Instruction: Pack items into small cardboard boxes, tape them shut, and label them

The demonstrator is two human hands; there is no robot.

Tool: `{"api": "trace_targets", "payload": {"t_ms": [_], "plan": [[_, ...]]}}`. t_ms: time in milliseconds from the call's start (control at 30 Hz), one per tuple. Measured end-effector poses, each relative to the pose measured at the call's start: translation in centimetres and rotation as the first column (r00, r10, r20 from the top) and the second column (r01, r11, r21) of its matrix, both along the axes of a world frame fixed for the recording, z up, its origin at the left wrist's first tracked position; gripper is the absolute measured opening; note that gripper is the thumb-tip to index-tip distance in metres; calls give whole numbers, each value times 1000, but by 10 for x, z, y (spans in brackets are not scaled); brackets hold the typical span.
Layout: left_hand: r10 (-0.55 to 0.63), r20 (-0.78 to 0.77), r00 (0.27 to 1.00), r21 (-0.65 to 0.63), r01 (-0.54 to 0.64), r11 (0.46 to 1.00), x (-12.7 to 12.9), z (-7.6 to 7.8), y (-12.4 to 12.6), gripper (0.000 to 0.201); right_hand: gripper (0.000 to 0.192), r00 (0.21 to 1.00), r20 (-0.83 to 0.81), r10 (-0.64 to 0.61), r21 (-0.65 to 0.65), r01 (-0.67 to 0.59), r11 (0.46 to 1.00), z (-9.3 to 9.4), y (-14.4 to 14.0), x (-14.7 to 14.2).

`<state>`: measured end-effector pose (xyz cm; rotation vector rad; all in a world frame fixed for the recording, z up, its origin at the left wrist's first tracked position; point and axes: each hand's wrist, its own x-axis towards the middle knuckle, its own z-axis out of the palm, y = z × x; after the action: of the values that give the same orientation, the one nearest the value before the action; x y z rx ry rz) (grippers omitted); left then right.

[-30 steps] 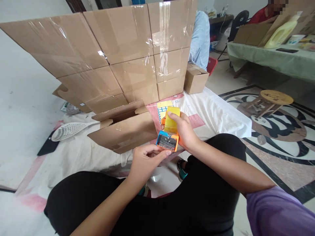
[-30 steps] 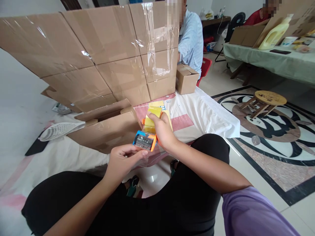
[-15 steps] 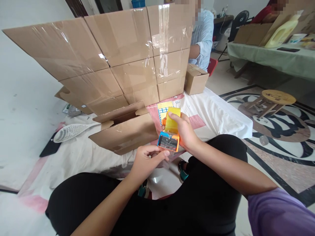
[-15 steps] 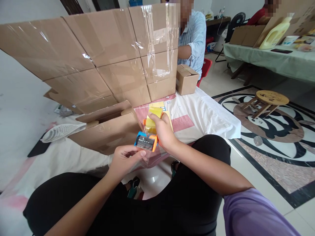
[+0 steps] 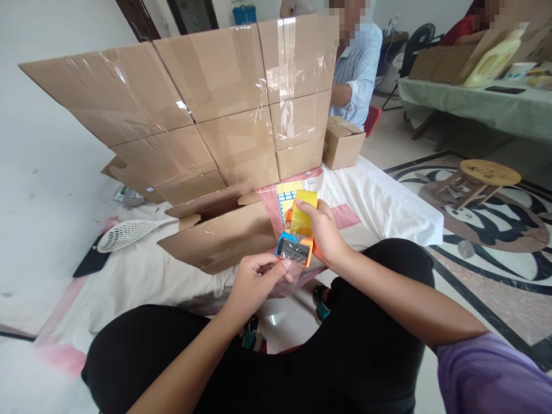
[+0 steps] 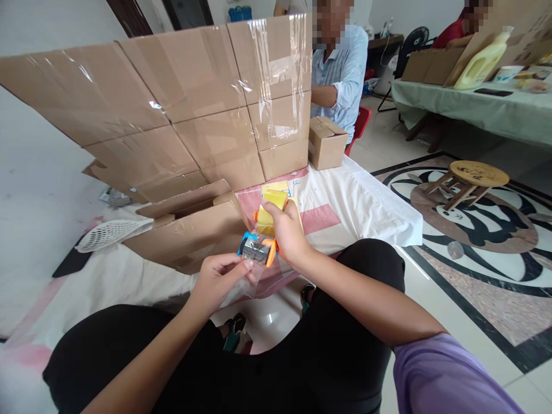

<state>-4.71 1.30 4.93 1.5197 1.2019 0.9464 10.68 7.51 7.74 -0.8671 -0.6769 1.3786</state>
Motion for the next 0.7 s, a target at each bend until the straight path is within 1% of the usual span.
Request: {"api": "trace_targets", "payload": {"t_ms": [100, 267, 433, 700], "plan": [[-8, 5, 1000, -9, 8, 1000, 0, -2, 0, 35, 29, 1000, -19, 13, 4, -13, 1000, 0, 0, 0], [-85, 58, 995, 12, 84, 996, -2, -3, -1, 42, 32, 998, -30, 64, -51, -65, 997, 3, -1, 0], [-71, 56, 996, 26, 70, 997, -2, -1, -2, 41, 35, 998, -26, 60, -89, -62, 994, 4, -1, 1], [-73, 48, 996, 48, 71, 996, 0, -1, -3, 38, 37, 999, -16, 39, -58, -39, 998, 5, -2, 1]]}}
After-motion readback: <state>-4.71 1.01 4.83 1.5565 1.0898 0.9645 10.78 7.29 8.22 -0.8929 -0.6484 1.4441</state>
